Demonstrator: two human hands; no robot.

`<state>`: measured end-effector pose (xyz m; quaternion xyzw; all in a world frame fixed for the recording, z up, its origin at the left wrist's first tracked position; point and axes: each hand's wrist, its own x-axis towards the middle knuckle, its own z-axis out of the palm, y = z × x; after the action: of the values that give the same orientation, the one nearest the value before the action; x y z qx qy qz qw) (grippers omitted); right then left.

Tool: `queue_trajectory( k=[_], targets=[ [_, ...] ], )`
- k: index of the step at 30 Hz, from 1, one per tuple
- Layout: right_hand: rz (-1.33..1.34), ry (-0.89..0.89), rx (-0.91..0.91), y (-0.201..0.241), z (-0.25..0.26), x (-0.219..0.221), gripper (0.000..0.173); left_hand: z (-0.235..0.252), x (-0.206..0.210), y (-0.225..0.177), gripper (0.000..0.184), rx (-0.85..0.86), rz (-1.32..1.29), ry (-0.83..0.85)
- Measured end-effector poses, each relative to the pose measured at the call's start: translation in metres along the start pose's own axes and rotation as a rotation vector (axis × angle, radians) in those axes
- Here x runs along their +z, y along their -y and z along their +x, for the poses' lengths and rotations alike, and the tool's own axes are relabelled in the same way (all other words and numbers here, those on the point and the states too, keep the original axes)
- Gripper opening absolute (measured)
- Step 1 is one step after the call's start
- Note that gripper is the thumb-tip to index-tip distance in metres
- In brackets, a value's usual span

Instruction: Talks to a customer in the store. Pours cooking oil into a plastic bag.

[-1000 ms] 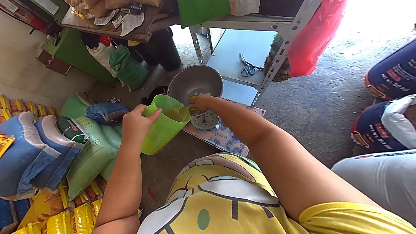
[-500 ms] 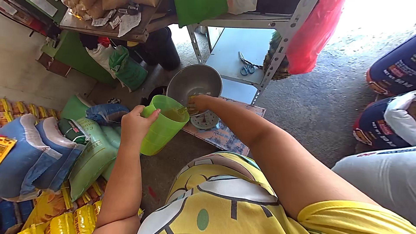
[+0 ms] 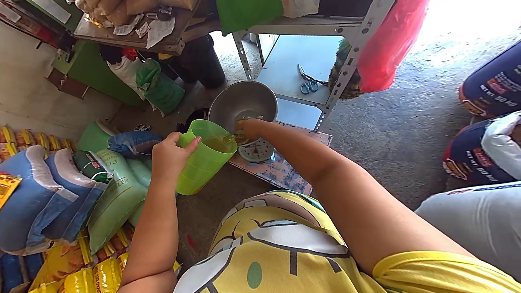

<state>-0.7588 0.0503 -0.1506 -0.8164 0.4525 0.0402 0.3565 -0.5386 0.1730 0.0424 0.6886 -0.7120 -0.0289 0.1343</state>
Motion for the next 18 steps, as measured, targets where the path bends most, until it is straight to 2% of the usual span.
queue_trajectory(
  k=[10, 18],
  targets=[
    [-0.014, 0.002, -0.018, -0.0004, 0.0017, -0.001, 0.051, 0.0036, 0.0013, 0.0008, 0.05, 0.002, -0.003, -0.004],
    [-0.008, 0.018, 0.013, 0.0009, 0.0011, -0.001, 0.054, 0.0027, -0.0002, 0.0015, 0.05, 0.016, 0.003, -0.018]
  ],
)
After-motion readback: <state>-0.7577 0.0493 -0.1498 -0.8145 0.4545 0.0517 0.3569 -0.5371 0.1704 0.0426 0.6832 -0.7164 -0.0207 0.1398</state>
